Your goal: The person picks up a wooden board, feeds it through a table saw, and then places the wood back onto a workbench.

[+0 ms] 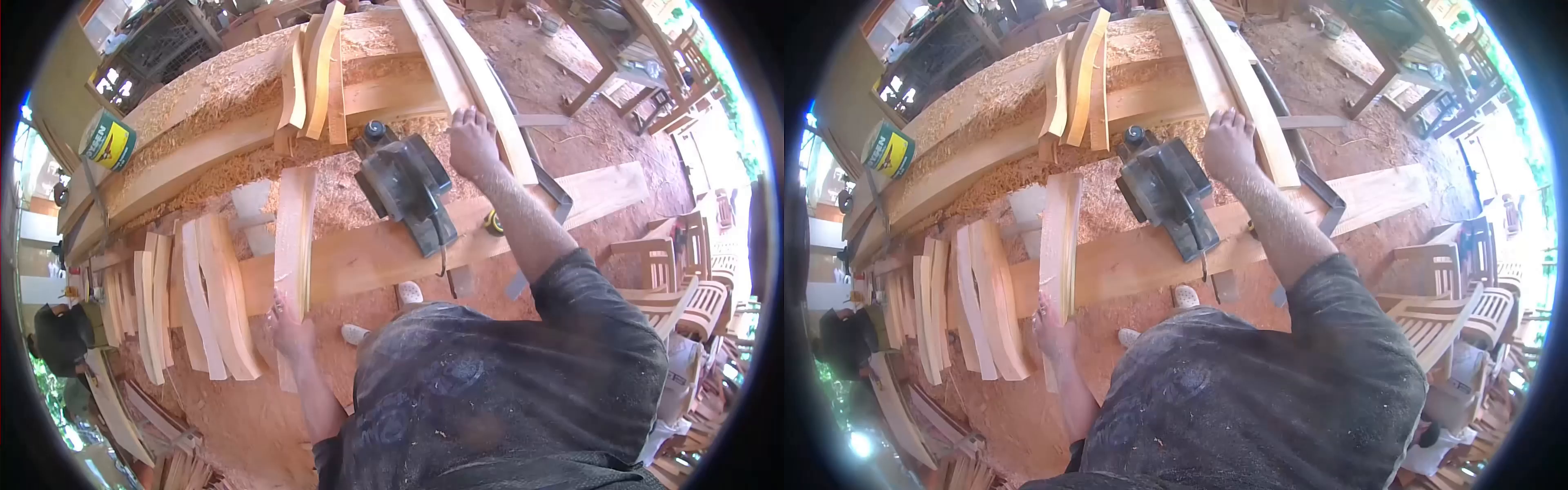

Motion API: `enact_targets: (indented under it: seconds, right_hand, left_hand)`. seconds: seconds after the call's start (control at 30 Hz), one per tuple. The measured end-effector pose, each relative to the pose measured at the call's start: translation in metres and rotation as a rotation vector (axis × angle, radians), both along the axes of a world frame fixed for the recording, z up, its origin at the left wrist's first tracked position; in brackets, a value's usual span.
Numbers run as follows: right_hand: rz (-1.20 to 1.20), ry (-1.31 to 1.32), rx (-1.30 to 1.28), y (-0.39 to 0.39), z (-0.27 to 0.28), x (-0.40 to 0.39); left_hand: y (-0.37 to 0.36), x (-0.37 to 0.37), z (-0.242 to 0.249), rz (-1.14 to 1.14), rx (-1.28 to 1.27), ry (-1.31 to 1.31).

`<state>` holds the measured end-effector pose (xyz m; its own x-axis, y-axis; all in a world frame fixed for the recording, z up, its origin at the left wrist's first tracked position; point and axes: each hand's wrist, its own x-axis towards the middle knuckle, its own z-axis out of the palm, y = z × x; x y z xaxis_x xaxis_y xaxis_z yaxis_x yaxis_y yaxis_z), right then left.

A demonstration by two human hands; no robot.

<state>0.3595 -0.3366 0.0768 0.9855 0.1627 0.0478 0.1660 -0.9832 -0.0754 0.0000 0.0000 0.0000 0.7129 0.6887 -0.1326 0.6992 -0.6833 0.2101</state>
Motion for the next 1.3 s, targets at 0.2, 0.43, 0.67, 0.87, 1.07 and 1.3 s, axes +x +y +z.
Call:
enact_targets:
  seconds: [0.2,0.43,0.67,0.87,1.07,1.3]
  right_hand:
    - [0.051,0.069,0.473,-0.013,0.03,-0.064]
    - [-0.061,0.542,1.243,-0.04,0.037,-0.047]
    - [0.117,0.431,1.514,-0.034,0.058,-0.079]
    - [0.296,0.424,1.429,-0.001,0.088,-0.175]
    - [0.478,0.307,1.228,0.052,0.096,-0.295]
    - [0.772,0.283,0.731,0.158,0.101,-0.448]
  left_hand:
    - [-0.016,-0.002,0.0,0.016,0.027,-0.011]
    - [-0.017,0.0,0.001,-0.023,0.071,-0.031]
    - [0.003,-0.008,-0.017,-0.16,0.102,0.006]
    - [0.0,-0.02,0.004,-0.18,0.016,-0.314]
    - [0.045,-0.096,0.039,0.017,-0.715,-0.909]
    - [0.147,-0.267,0.184,0.058,-1.103,-1.596]
